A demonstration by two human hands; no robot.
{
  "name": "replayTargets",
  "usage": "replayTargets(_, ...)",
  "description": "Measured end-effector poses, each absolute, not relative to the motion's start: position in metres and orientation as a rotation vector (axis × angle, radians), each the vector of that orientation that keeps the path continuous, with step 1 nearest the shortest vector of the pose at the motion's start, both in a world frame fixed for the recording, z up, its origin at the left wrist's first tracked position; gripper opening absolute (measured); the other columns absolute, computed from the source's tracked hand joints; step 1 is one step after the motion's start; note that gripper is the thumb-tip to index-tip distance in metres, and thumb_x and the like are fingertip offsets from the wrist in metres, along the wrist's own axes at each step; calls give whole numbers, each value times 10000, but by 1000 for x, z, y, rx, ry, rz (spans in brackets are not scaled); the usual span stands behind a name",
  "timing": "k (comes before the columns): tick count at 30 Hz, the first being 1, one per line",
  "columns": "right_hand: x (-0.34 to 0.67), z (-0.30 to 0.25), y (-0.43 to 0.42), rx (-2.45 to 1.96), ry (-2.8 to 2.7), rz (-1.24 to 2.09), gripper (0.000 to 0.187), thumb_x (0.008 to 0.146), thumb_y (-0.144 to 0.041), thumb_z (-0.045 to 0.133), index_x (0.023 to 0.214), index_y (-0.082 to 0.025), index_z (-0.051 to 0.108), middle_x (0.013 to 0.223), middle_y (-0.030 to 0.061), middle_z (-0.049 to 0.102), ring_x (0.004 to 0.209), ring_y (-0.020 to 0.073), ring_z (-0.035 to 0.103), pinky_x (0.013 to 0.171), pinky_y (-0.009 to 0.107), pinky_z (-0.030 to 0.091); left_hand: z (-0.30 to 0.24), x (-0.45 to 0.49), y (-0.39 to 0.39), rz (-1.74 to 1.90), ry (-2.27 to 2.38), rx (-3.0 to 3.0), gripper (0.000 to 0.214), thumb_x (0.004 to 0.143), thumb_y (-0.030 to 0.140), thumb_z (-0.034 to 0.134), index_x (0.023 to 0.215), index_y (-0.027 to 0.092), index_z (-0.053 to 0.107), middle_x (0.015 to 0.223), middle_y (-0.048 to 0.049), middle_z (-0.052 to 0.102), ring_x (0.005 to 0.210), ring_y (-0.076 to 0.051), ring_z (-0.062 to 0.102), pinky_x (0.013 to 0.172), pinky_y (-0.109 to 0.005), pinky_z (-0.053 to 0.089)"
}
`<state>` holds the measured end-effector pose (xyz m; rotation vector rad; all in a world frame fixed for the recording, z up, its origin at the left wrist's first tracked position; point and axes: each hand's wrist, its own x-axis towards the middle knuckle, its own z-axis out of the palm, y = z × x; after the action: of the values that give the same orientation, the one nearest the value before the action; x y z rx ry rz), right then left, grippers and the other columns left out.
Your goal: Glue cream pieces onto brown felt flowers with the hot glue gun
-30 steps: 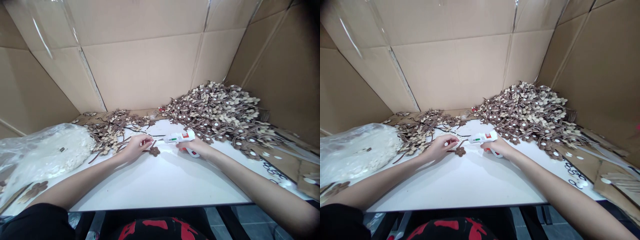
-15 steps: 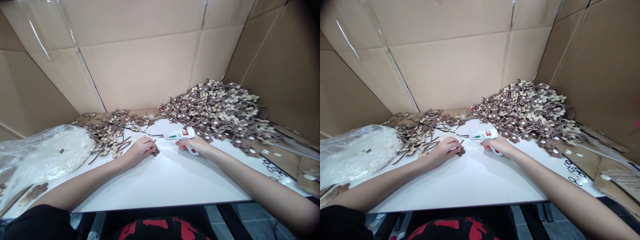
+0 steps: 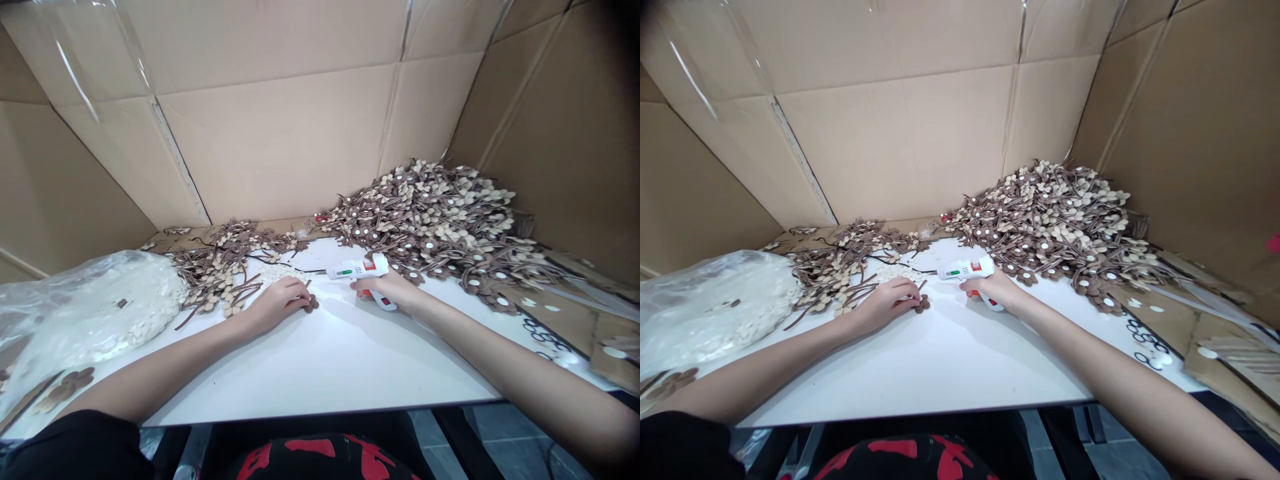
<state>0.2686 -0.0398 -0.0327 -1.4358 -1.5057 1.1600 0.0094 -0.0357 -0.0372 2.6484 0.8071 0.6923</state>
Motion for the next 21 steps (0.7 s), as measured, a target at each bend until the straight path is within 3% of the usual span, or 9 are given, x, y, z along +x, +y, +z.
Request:
replayTargets(8,267,-31,-41,-1438,-1496,1165,135,580,-230,637,676,-163,569,608,23,618,529,146,535,490,252,401,-36,10,-36,688,797,2651,274,902,304,405,816,173,631,873,-71,619,861,-158,555,795,-266,432)
replayTargets(13,269,-34,-40,-1418,-1509,1154,151,573,-241,650,665,-160,562,615,23,616,543,146,534,511,252,410,-37,11,-38,748,827,2661,202,871,260,443,900,173,623,871,-75,620,833,-153,564,758,-258,446)
replayTargets(21,270,-36,-39,-1403,-1501,1173,201,575,-224,653,750,-160,576,680,29,632,583,155,556,536,254,428,-43,10,-33,752,758,2671,202,850,211,457,876,176,654,878,-74,620,817,-141,579,751,-240,465)
